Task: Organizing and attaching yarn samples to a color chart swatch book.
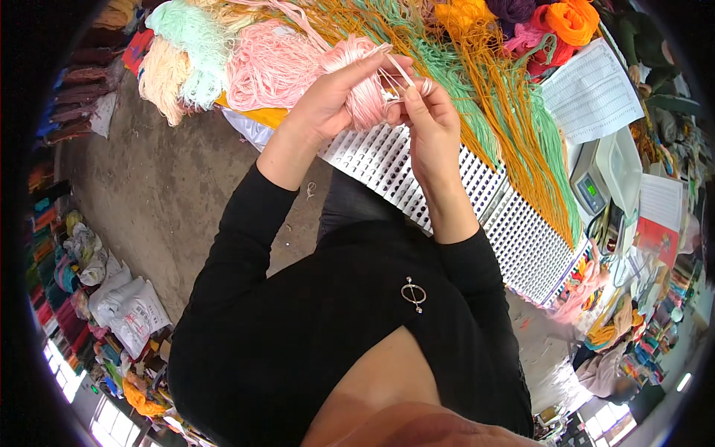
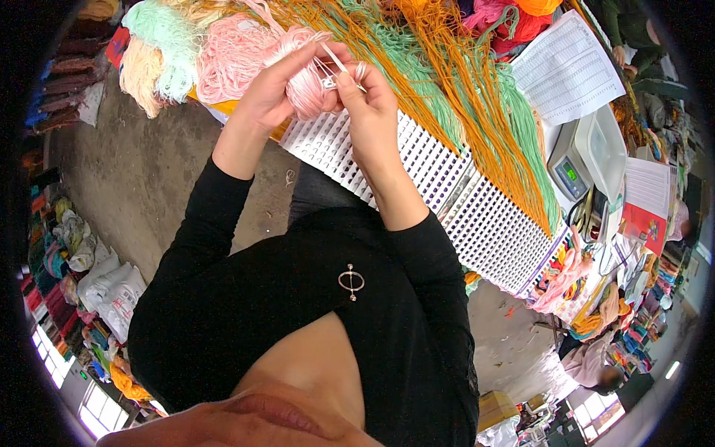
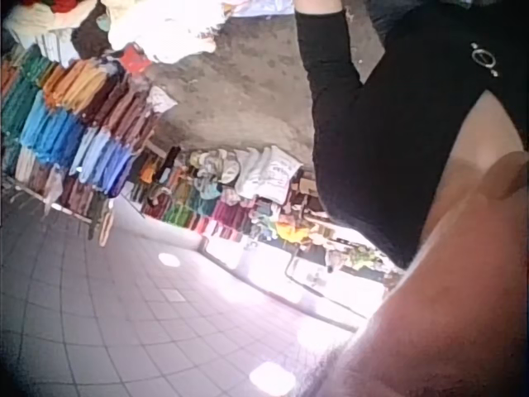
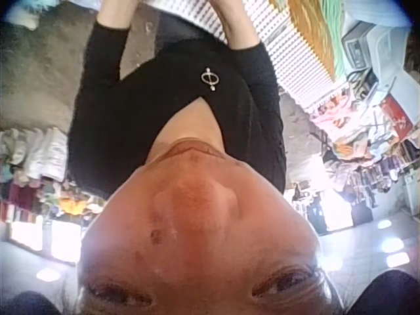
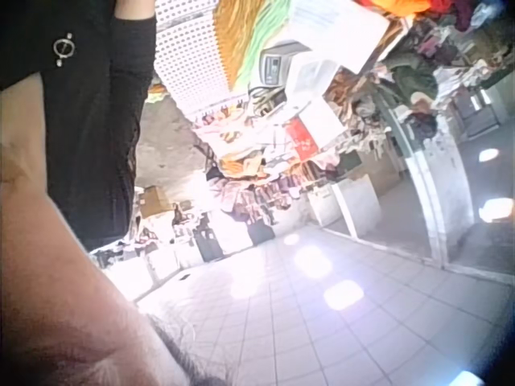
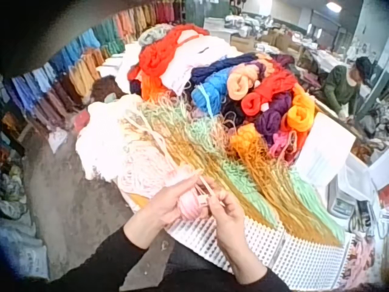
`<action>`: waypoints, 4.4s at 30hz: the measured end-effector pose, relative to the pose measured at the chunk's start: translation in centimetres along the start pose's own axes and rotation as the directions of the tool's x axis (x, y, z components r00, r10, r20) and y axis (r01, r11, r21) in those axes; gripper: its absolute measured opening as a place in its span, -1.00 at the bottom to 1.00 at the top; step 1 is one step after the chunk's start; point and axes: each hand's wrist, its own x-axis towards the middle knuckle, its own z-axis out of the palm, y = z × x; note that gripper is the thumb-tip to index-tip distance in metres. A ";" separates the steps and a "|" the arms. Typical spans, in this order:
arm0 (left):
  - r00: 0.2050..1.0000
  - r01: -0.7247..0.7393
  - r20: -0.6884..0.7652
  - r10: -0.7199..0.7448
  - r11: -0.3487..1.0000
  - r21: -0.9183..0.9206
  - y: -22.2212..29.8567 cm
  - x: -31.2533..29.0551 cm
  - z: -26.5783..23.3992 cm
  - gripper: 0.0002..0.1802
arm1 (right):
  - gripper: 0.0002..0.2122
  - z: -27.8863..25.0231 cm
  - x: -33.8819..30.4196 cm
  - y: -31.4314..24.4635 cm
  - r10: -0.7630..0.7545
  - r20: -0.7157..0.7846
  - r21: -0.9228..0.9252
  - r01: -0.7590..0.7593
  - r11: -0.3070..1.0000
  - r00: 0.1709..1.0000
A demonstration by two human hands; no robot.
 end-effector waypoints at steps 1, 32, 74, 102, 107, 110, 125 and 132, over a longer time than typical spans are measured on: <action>1.000 0.000 0.000 0.000 1.000 0.000 0.0 0.0 -0.1 -0.62 | -0.89 0.0 -0.1 -0.2 0.000 0.000 0.000 0.000 1.000 1.000; 0.756 -0.391 -0.424 0.498 0.864 0.318 22.9 -3.4 -27.2 -0.80 | -0.86 -24.3 -16.6 -20.8 -0.500 -0.389 0.154 0.589 0.793 0.774; 0.910 0.333 -0.413 -0.022 0.632 0.700 -3.9 4.8 -10.4 -0.79 | -0.78 -6.9 5.9 10.8 0.169 -0.136 -0.576 -0.216 0.788 0.976; 0.988 0.141 -0.057 -0.142 0.990 -0.021 15.5 4.1 -19.3 -0.87 | -0.81 -6.0 5.1 9.2 0.196 -0.100 -0.716 -0.207 0.667 0.976; 0.840 -0.087 -0.436 0.324 0.872 0.482 21.1 5.2 -20.5 -0.69 | -0.81 -6.6 5.3 10.3 0.188 -0.078 -0.704 -0.188 0.685 0.979; 0.565 0.156 -0.472 0.676 0.475 0.866 16.2 5.6 -11.3 -0.69 | -0.82 -7.4 5.4 10.1 0.173 -0.097 -0.667 -0.193 0.720 0.980; 0.982 0.181 -0.049 -0.180 0.983 0.020 -1.1 2.3 -2.7 -0.61 | -0.89 -1.5 2.0 4.6 0.017 -0.062 -0.133 -0.025 0.991 0.998; 0.983 0.153 -0.093 -0.160 0.984 -0.087 -0.4 2.3 -1.4 -0.58 | -0.88 -1.6 1.2 3.7 0.063 -0.104 0.103 -0.052 0.993 0.993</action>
